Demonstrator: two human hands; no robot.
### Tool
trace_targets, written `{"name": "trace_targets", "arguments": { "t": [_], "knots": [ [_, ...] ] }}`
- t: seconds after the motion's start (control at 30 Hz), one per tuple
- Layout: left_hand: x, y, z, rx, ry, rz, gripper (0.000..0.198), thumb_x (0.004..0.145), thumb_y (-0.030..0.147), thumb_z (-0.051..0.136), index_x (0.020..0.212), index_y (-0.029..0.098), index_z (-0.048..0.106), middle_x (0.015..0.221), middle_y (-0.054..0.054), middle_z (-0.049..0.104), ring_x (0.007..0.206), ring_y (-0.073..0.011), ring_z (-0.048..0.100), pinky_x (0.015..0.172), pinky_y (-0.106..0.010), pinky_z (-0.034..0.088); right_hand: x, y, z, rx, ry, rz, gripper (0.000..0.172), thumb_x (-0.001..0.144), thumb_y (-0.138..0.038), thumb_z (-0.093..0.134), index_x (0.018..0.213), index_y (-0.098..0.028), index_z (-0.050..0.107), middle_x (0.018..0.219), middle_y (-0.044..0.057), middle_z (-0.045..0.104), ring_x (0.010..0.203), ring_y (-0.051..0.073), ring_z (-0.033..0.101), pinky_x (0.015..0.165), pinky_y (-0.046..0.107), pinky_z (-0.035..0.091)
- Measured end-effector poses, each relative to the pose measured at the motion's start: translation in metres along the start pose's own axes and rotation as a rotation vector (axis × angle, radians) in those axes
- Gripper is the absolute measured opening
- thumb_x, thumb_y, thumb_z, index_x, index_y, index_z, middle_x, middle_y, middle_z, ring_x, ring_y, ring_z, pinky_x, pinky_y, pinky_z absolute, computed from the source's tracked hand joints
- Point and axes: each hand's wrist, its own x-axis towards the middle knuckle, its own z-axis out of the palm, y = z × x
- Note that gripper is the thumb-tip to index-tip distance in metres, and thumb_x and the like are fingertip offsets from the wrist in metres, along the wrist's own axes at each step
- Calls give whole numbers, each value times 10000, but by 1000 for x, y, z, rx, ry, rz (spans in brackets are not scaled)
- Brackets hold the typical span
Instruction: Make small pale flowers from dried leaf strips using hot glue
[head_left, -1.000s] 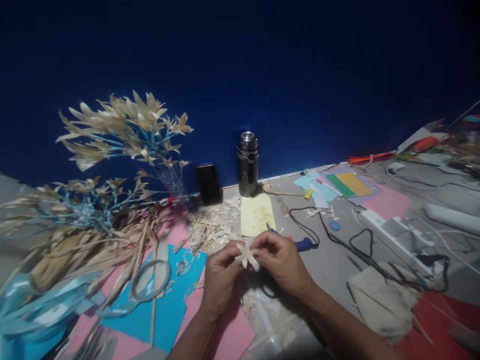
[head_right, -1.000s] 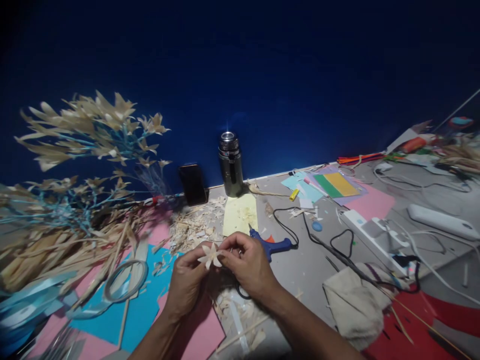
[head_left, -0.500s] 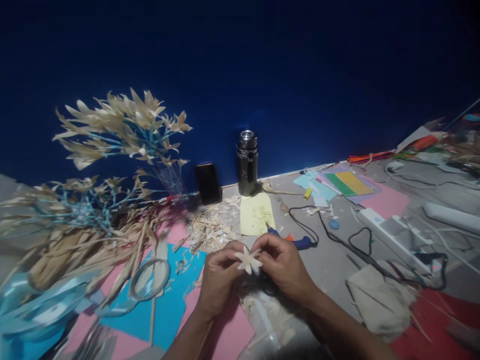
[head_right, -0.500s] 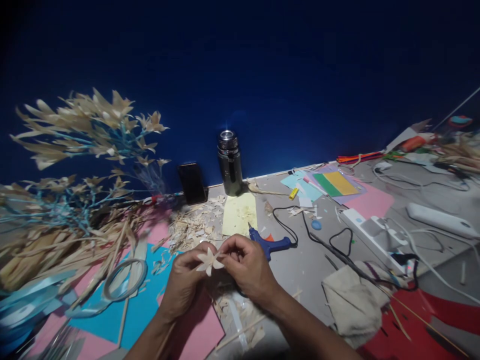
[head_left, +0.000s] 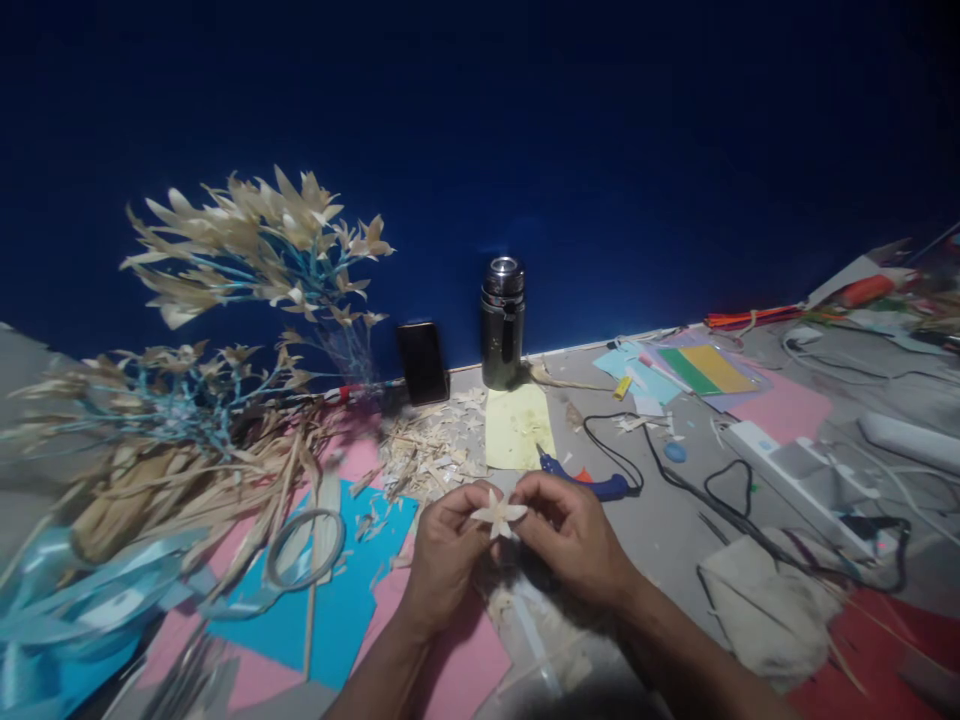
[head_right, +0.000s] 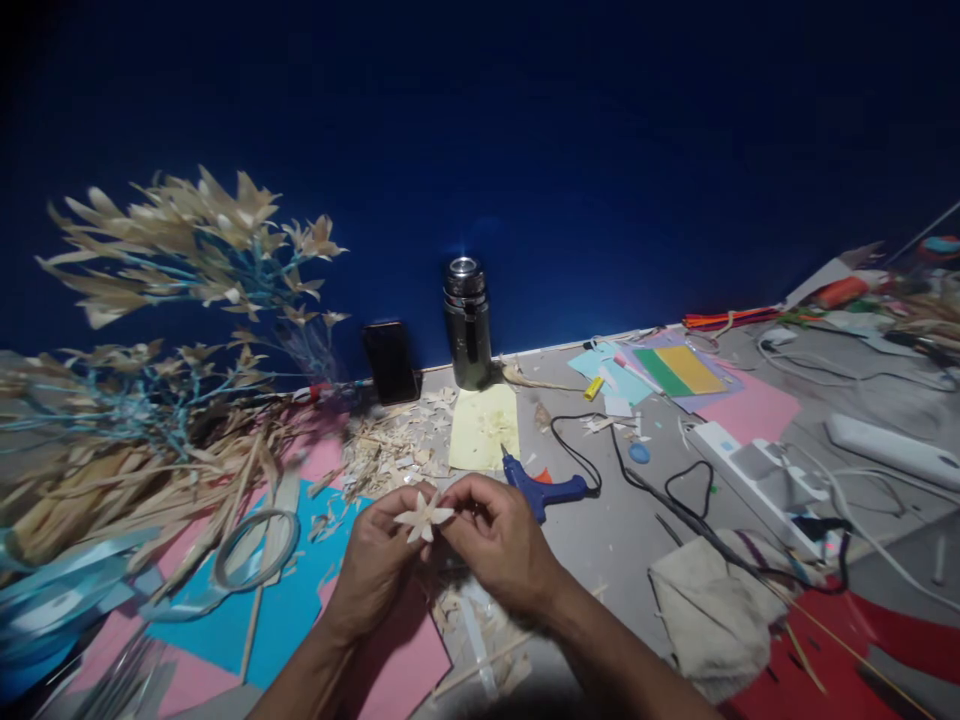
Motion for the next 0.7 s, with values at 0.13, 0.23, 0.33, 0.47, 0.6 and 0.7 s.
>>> {"name": "trace_targets", "arguments": {
  "t": [0.13, 0.23, 0.33, 0.47, 0.6, 0.7],
  "knots": [
    [2, 0, -2, 58, 23, 22, 295, 615, 350, 916, 653, 149, 702, 605, 12, 608, 445, -70, 470, 450, -184, 353, 2, 0, 1, 6, -9, 13, 150, 833, -323, 650, 810, -176, 662, 647, -12, 558, 589, 127, 441, 554, 251, 352],
    [3, -2, -4, 78, 38, 35, 349, 611, 416, 912, 655, 145, 696, 577, 16, 588, 450, -72, 455, 452, -184, 341, 2, 0, 4, 0, -8, 33, 91, 807, -269, 634, 787, -180, 637, 649, -14, 557, 599, 129, 450, 554, 245, 344],
    [4, -6, -6, 77, 54, 30, 377, 621, 453, 903, 710, 148, 700, 551, 24, 573, 456, -74, 434, 454, -180, 322, 2, 1, 4, -33, -21, 65, 64, 791, -240, 612, 802, -181, 635, 638, -23, 541, 588, 126, 436, 545, 240, 327],
    [6, -6, -7, 89, 54, 39, 373, 643, 450, 892, 707, 152, 677, 528, 35, 550, 448, -68, 406, 453, -179, 305, 10, 0, -2, -203, -62, 45, 86, 796, -207, 582, 812, -183, 663, 618, -35, 531, 563, 123, 421, 543, 243, 306],
    [8, -2, -6, 122, 94, 72, 325, 655, 399, 876, 668, 160, 656, 525, 39, 536, 434, -70, 414, 438, -182, 306, 23, 5, -9, -344, -137, -87, 98, 803, -174, 572, 778, -189, 666, 654, -20, 580, 607, 137, 481, 583, 249, 327],
    [9, -5, -5, 139, 165, 128, 222, 668, 293, 845, 688, 176, 658, 595, 37, 565, 459, -75, 439, 449, -185, 331, 29, 16, -8, -335, -126, -146, 88, 804, -168, 585, 786, -190, 669, 631, -30, 549, 589, 133, 465, 580, 246, 332]
  ]
}}
